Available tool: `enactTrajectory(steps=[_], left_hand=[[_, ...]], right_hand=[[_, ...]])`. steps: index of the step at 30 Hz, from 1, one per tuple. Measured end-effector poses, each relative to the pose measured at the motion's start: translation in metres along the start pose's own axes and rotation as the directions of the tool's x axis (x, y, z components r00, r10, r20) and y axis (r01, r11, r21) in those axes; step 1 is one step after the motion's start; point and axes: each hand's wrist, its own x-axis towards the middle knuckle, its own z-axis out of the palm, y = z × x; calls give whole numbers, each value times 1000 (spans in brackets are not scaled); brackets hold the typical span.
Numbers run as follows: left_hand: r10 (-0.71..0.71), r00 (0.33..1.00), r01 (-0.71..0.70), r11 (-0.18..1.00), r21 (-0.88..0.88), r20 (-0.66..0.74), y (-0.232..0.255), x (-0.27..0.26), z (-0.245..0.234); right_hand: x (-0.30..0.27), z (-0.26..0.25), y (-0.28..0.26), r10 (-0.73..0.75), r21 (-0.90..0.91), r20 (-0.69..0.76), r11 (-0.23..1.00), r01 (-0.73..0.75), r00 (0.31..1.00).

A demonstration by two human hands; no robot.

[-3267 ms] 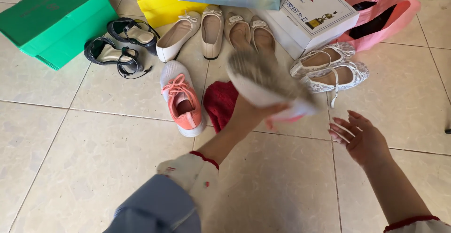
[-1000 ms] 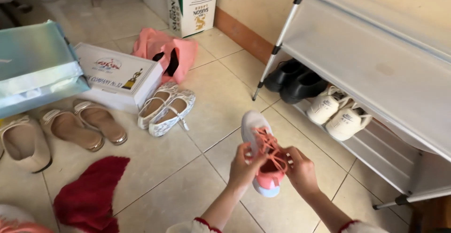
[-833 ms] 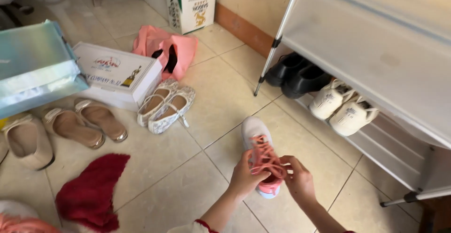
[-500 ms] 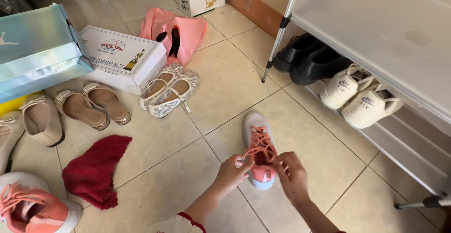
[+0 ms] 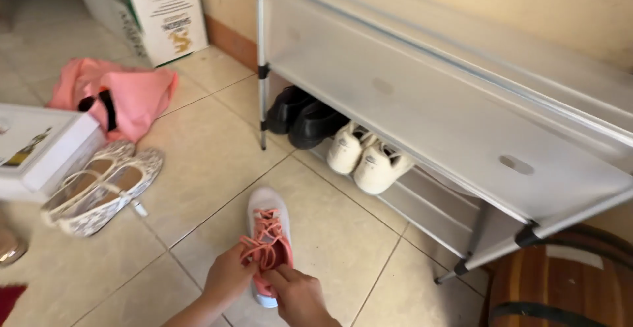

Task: The person cleans several pairs of shoes with a red cloth and places them on a shoe rack. They wipe the exterior and interior of pink sneakers and beige flats, then arrange them neatly on the rack.

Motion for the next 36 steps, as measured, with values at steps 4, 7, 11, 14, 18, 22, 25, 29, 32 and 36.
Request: enactTrajectory(steps=[4, 7, 11, 14, 18, 22, 25, 29, 32, 36], left_hand=[[243, 968, -246, 968, -44, -62, 43, -7, 34], [353, 935, -354, 915, -195, -43, 79, -14, 56], [475, 864, -425, 865, -266, 166, 144, -35, 70], [566, 782, -485, 815, -316, 261, 195, -46, 70], [729, 637, -632, 681, -371, 251, 250, -44, 91], [717, 652, -616, 691, -379, 247, 284, -18, 128], [770, 635, -708, 614, -349, 64, 297, 2, 174], [588, 808, -509, 734, -450, 45, 288, 7, 221], [456, 890, -331, 645, -688, -1, 264, -12, 262], [509, 857, -477, 716, -510, -87, 244, -43, 271]], right_hand=[[-22, -32, 15, 56, -88, -56, 994, -61, 997], [-43, -73, 20, 30, -89, -175, 995, -47, 984], [-79, -146, 15, 72, -306, -148, 945, -115, 986], [-86, -196, -1, 117, -371, -118, 916, -153, 986], [-84, -243, 0, 234, -439, -84, 864, -247, 969], [-74, -262, 17, 298, -473, -199, 805, -358, 933], [-72, -264, 41, 361, -518, -284, 722, -458, 889], [-63, -245, 58, 344, -427, -517, 690, -585, 784], [-62, -233, 55, 352, -221, -706, 715, -663, 614], [-88, -191, 63, 472, 78, -790, 711, -699, 392]])
